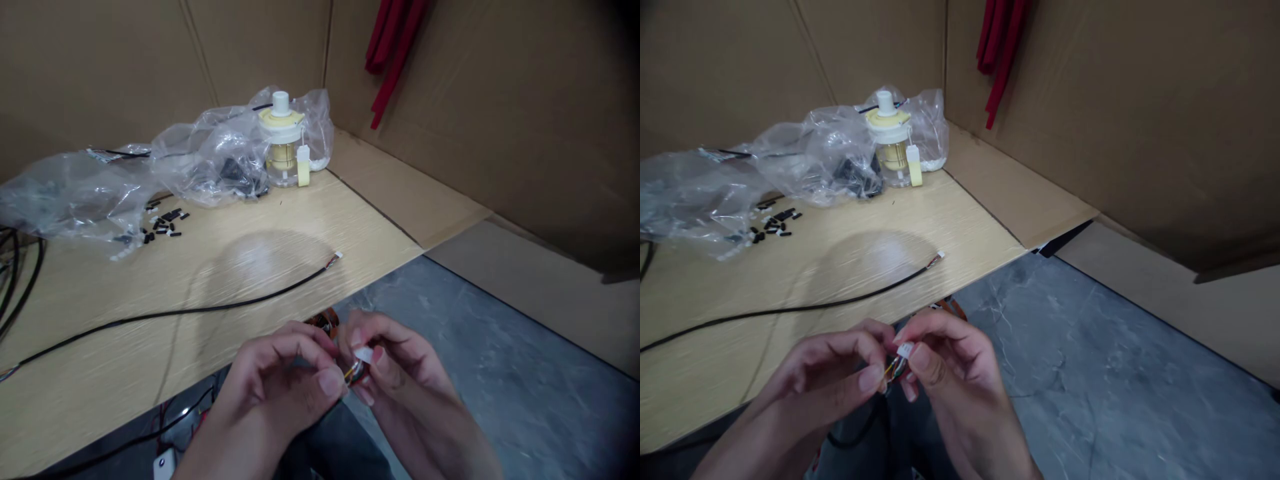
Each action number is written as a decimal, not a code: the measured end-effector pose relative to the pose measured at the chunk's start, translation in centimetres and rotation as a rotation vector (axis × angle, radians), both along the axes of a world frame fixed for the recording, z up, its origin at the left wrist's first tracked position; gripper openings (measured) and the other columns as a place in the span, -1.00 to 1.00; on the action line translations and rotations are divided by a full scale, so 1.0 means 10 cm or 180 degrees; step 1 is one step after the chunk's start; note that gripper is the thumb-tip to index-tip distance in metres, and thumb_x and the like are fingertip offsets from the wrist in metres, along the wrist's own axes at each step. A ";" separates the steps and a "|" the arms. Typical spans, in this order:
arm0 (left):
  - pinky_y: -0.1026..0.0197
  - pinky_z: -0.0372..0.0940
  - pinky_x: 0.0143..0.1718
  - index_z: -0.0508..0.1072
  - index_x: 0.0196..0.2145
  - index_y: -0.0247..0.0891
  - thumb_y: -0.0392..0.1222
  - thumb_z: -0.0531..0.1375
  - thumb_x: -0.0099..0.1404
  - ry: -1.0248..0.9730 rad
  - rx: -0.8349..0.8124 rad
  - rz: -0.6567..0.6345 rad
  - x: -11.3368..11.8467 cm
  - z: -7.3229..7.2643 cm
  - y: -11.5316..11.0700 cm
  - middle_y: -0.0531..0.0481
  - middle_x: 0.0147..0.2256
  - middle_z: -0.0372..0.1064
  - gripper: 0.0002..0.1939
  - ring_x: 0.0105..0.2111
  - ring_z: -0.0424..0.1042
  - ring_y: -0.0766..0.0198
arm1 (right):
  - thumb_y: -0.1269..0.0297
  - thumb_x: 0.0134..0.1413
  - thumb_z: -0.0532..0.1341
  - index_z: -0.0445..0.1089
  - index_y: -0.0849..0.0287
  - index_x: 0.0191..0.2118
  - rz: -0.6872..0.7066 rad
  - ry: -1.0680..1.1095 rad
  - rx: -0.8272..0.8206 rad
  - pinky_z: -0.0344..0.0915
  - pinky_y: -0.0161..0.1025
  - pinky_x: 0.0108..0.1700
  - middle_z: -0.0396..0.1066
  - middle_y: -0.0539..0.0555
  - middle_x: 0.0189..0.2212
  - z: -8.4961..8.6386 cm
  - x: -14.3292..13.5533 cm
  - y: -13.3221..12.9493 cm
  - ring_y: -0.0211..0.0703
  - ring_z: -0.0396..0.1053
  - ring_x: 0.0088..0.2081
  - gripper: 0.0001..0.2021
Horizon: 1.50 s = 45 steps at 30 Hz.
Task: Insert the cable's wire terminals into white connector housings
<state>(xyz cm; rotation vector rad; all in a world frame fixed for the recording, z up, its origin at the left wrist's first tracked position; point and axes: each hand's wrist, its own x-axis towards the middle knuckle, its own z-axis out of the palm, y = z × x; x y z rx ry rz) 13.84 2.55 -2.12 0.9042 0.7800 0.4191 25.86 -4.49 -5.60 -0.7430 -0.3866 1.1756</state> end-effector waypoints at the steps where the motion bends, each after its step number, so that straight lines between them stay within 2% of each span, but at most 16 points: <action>1: 0.45 0.25 -0.18 0.52 -0.48 -0.21 -0.21 0.32 0.12 0.0138 -0.0053 -0.0066 -0.01 0.00 0.01 0.07 -0.24 0.42 -0.93 -0.21 0.40 0.40 | 0.33 -0.04 0.35 0.53 0.15 -0.37 0.0014 0.0010 0.0016 0.22 -0.51 -0.51 0.32 -0.02 -0.52 0.00 0.01 0.00 -0.43 0.22 -0.53 -0.94; 6: 0.42 0.26 -0.21 0.50 -0.40 -0.20 -0.14 0.32 0.11 0.0538 -0.0044 -0.0188 -0.06 -0.05 0.02 0.05 -0.20 0.40 -0.88 -0.23 0.38 0.38 | 0.32 -0.02 0.34 0.53 0.15 -0.37 0.0044 0.0014 -0.0018 0.23 -0.50 -0.50 0.33 -0.01 -0.49 -0.01 0.02 -0.01 -0.42 0.21 -0.52 -0.94; 12: 0.39 0.28 -0.13 0.47 -0.43 -0.20 -0.20 0.31 0.12 0.0342 0.0004 -0.0103 -0.04 -0.06 -0.01 0.05 -0.16 0.41 -0.92 -0.12 0.39 0.33 | 0.32 -0.02 0.34 0.51 0.15 -0.36 0.0061 0.0082 -0.0135 0.24 -0.52 -0.48 0.31 -0.02 -0.49 -0.02 0.01 0.00 -0.42 0.24 -0.50 -0.94; 17: 0.28 0.36 -0.17 0.48 -0.46 -0.24 -0.24 0.34 0.07 0.0328 0.0212 0.0117 -0.03 0.00 0.00 -0.04 -0.21 0.45 -0.91 -0.16 0.44 0.23 | 0.35 0.03 0.31 0.51 0.13 -0.32 0.0110 0.0304 -0.0256 0.25 -0.53 -0.46 0.34 -0.02 -0.46 0.00 -0.01 -0.03 -0.44 0.24 -0.49 -0.95; 25: 0.40 0.35 -0.15 0.45 -0.36 -0.22 -0.17 0.31 0.14 0.0409 -0.0092 0.0020 -0.01 -0.04 -0.01 0.04 -0.22 0.47 -0.87 -0.20 0.45 0.35 | 0.30 -0.03 0.35 0.52 0.11 -0.33 -0.0065 0.0539 -0.0546 0.26 -0.51 -0.45 0.34 0.01 -0.44 0.04 -0.04 -0.02 -0.44 0.21 -0.51 -0.91; 29: 0.44 0.35 -0.16 0.45 -0.32 -0.19 -0.11 0.31 0.12 0.0451 -0.0125 0.0050 -0.03 -0.04 -0.02 0.07 -0.23 0.48 -0.81 -0.18 0.45 0.37 | 0.29 -0.02 0.34 0.50 0.11 -0.35 -0.0061 0.0505 -0.0512 0.24 -0.50 -0.47 0.27 -0.01 -0.51 0.04 -0.05 -0.04 -0.44 0.17 -0.55 -0.93; 35: 0.40 0.38 -0.23 0.46 -0.36 -0.23 -0.19 0.32 0.11 0.0377 -0.0184 0.0164 0.01 0.01 -0.02 0.02 -0.30 0.50 -0.86 -0.23 0.48 0.32 | 0.29 0.02 0.31 0.47 0.11 -0.35 -0.0074 0.0363 -0.0493 0.21 -0.50 -0.46 0.23 -0.02 -0.52 0.06 -0.07 -0.05 -0.42 0.13 -0.53 -0.96; 45: 0.33 0.39 -0.29 0.49 -0.39 -0.23 -0.19 0.30 0.10 0.0480 -0.0095 -0.0025 0.03 0.05 0.04 0.00 -0.33 0.51 -0.90 -0.28 0.50 0.26 | 0.28 0.01 0.32 0.46 0.11 -0.34 -0.0076 0.0294 -0.0365 0.18 -0.49 -0.44 0.24 -0.03 -0.53 0.02 -0.07 -0.05 -0.40 0.15 -0.50 -0.93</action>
